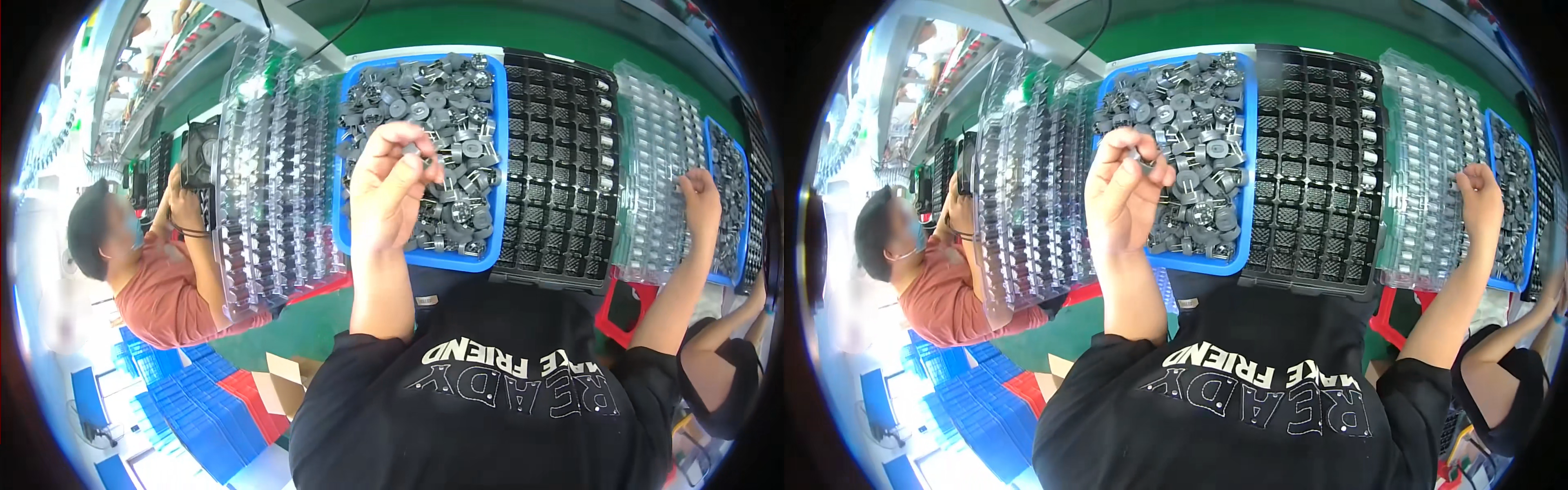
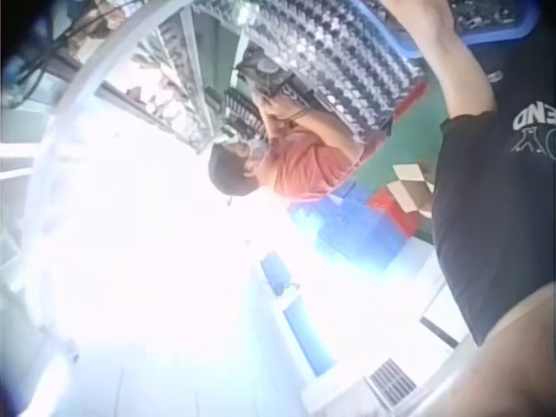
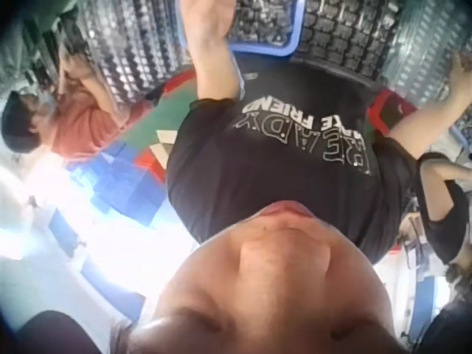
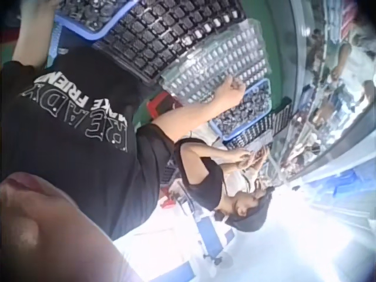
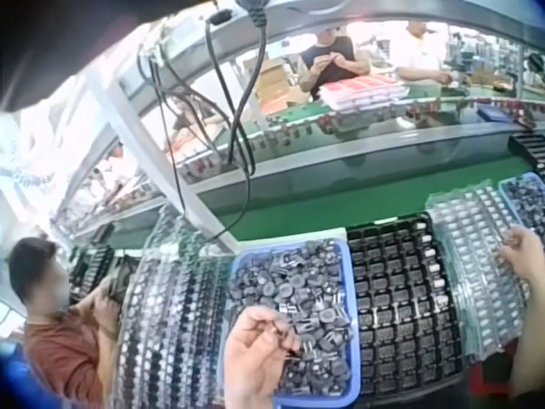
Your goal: Picking small electronic components from a blue bin and placing them into a black grid-structured tray.
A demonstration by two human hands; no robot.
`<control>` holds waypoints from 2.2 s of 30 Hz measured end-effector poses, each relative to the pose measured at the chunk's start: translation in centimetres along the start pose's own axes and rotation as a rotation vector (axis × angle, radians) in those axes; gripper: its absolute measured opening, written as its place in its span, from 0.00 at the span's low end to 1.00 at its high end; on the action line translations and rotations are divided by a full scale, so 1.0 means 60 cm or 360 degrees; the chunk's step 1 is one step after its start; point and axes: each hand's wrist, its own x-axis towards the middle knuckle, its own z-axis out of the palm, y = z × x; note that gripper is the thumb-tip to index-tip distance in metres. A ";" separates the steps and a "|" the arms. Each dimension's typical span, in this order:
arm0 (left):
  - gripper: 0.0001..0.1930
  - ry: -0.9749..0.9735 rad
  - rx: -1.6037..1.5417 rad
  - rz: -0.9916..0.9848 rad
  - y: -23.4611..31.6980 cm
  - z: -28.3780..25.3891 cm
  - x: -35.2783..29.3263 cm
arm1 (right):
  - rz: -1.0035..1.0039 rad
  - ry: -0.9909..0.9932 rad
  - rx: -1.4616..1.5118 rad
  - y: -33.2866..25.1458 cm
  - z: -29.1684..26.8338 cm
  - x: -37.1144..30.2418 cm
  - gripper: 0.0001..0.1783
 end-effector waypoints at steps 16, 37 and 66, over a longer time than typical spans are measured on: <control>0.25 -0.0054 0.0231 -0.0203 0.011 0.024 -0.017 | -0.0331 -0.0097 0.0281 -0.034 -0.014 -0.056 0.11; 0.16 -0.0256 0.0371 -0.0112 -0.034 0.107 -0.042 | -0.1347 -0.0189 0.1417 -0.456 0.035 -0.292 0.14; 0.14 -0.0109 0.0677 -0.0057 -0.053 0.100 -0.066 | -0.1256 -0.0134 0.1421 -0.434 0.077 -0.300 0.17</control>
